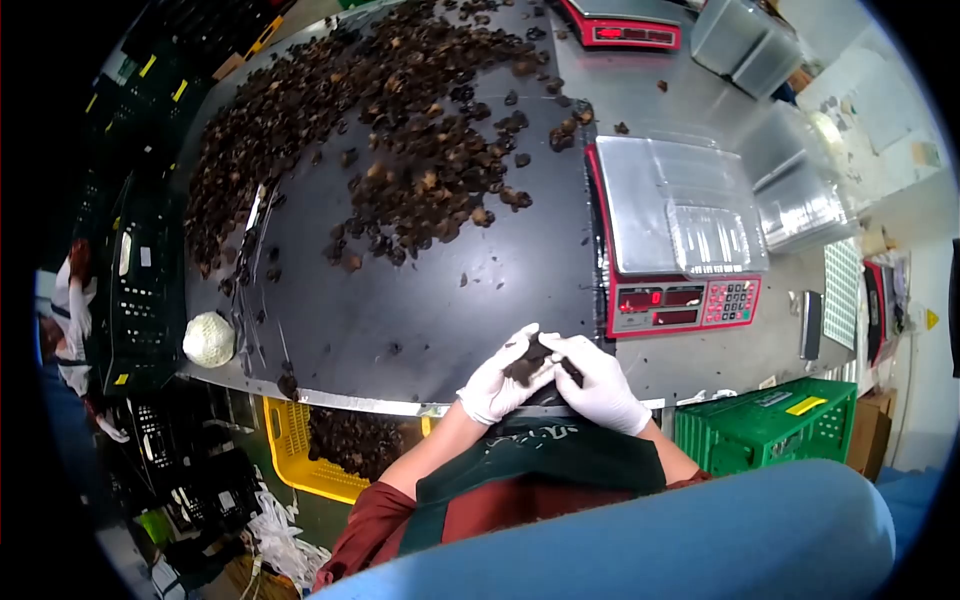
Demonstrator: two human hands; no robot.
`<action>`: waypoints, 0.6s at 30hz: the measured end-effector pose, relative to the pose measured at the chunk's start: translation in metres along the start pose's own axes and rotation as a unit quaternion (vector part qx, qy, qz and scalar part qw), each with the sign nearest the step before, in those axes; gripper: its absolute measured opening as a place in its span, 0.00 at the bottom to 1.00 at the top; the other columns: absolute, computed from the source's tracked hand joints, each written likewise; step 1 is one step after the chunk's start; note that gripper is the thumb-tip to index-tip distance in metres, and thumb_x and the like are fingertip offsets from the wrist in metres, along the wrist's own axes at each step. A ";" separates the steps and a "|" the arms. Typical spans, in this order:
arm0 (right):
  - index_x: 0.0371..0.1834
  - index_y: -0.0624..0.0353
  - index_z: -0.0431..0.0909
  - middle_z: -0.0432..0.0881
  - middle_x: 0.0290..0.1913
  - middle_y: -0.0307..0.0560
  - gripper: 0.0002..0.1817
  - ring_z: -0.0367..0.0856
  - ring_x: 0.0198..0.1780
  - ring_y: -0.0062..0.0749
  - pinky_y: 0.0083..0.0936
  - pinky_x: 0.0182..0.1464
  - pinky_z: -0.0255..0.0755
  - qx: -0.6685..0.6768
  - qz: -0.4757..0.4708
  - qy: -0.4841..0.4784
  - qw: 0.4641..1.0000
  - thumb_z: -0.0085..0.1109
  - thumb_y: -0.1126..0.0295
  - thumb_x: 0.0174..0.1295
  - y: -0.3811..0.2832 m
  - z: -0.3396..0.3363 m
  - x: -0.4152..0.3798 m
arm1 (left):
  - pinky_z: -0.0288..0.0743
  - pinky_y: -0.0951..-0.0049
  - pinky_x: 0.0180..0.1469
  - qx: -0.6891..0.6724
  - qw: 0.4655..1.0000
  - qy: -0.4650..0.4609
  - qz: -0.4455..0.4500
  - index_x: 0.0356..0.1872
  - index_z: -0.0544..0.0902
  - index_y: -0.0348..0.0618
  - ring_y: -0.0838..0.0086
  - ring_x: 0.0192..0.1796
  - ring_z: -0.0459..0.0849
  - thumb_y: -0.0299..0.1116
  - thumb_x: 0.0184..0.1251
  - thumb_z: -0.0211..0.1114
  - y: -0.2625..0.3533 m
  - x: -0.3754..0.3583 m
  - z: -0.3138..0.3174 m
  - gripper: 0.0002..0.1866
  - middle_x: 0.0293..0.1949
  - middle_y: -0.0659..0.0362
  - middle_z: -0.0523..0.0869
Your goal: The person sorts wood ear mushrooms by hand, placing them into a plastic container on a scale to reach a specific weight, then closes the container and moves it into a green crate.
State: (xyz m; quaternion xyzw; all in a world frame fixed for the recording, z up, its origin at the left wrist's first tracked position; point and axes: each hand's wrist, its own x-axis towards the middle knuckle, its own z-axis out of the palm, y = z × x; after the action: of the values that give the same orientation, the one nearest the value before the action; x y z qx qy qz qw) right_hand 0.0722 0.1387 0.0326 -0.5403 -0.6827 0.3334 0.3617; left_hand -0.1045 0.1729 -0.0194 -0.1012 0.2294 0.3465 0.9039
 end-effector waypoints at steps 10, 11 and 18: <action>0.66 0.56 0.66 0.73 0.61 0.44 0.23 0.70 0.64 0.36 0.39 0.67 0.64 0.752 0.351 0.006 0.558 0.45 0.58 0.73 0.032 0.065 0.003 | 0.76 0.74 0.52 0.526 0.759 0.056 0.379 0.49 0.78 0.41 0.72 0.49 0.81 0.25 0.67 0.60 -0.011 0.007 -0.006 0.11 0.49 0.56 0.81; 0.64 0.52 0.68 0.73 0.60 0.45 0.24 0.69 0.64 0.36 0.38 0.67 0.64 0.787 0.320 0.005 0.528 0.43 0.50 0.73 0.051 0.083 -0.002 | 0.72 0.64 0.59 0.644 0.647 0.039 0.405 0.48 0.78 0.40 0.65 0.54 0.79 0.35 0.64 0.64 -0.012 0.009 -0.012 0.14 0.50 0.54 0.81; 0.62 0.48 0.69 0.74 0.59 0.41 0.24 0.70 0.63 0.34 0.33 0.64 0.65 0.697 0.396 0.067 0.594 0.38 0.45 0.75 0.040 0.080 0.006 | 0.34 0.28 0.69 0.938 0.251 0.043 0.234 0.67 0.65 0.37 0.48 0.75 0.53 0.60 0.52 0.65 -0.016 -0.002 0.029 0.47 0.69 0.47 0.66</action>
State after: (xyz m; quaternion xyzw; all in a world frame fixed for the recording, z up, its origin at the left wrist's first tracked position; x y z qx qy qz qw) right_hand 0.0231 0.1475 -0.0420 -0.3620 0.0652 0.7809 0.5049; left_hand -0.0850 0.1702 0.0071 0.8614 0.4453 0.0786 0.2314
